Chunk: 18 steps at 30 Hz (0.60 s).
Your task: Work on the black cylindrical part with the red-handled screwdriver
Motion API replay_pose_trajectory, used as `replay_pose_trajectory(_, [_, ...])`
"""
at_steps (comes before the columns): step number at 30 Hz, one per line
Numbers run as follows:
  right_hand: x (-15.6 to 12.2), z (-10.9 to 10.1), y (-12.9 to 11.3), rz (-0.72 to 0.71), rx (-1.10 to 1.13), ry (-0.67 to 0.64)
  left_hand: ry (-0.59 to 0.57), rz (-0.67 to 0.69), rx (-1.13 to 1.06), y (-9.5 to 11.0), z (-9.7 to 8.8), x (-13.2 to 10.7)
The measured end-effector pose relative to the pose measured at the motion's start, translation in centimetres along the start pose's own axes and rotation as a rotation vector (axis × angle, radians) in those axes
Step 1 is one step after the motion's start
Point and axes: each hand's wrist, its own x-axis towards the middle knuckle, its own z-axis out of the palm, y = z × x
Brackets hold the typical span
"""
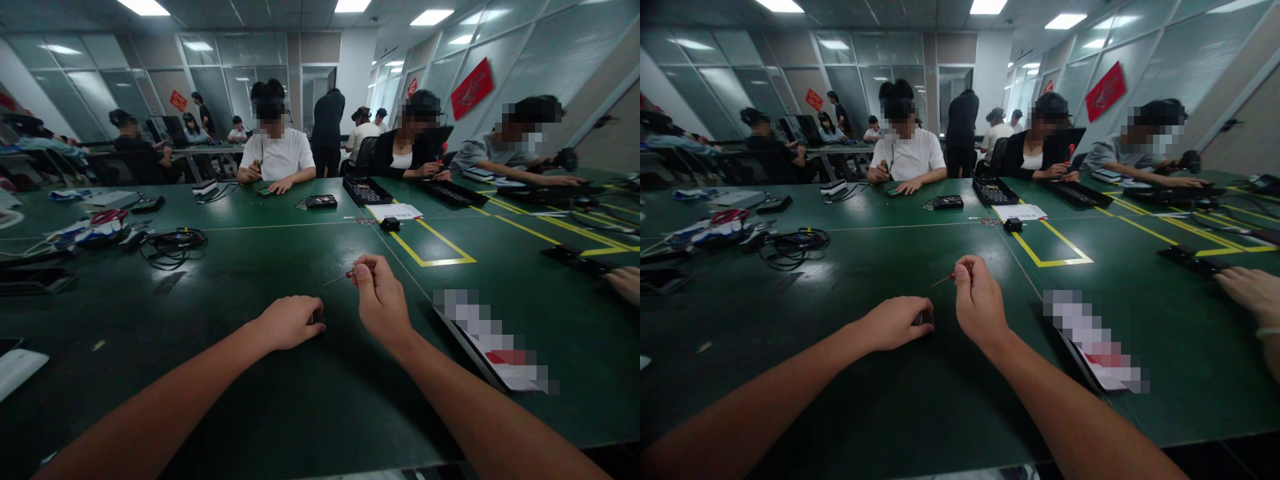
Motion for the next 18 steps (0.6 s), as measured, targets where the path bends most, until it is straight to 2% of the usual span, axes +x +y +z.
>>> replay_pose_trajectory(3, [0.0, 0.0, -0.1, 0.005, 0.000, 0.000, 0.022, -0.071, -0.144, -1.9, -1.3, -0.8])
replay_pose_trajectory(6, [0.0, 0.0, -0.1, -0.001, 0.002, -0.010, 0.164, -0.181, -0.340, -5.2, -3.4, -1.9])
replay_pose_trajectory(8, [0.0, -0.1, -0.2, -0.012, 0.002, -0.013, 0.291, -0.312, -0.547, -7.8, -5.2, -2.9])
replay_pose_trajectory(11, [-0.1, -0.1, -0.1, -0.018, 0.003, -0.021, 0.593, -0.455, -0.914, -11.8, -8.3, -5.2])
replay_pose_trajectory(13, [-0.1, -0.2, -0.1, -0.014, 0.007, -0.026, 0.809, -0.526, -1.071, -14.4, -10.3, -7.0])
replay_pose_trajectory(18, [0.0, 0.0, 0.1, -0.006, 0.020, -0.033, 1.240, -0.823, -1.058, -19.6, -13.8, -11.7])
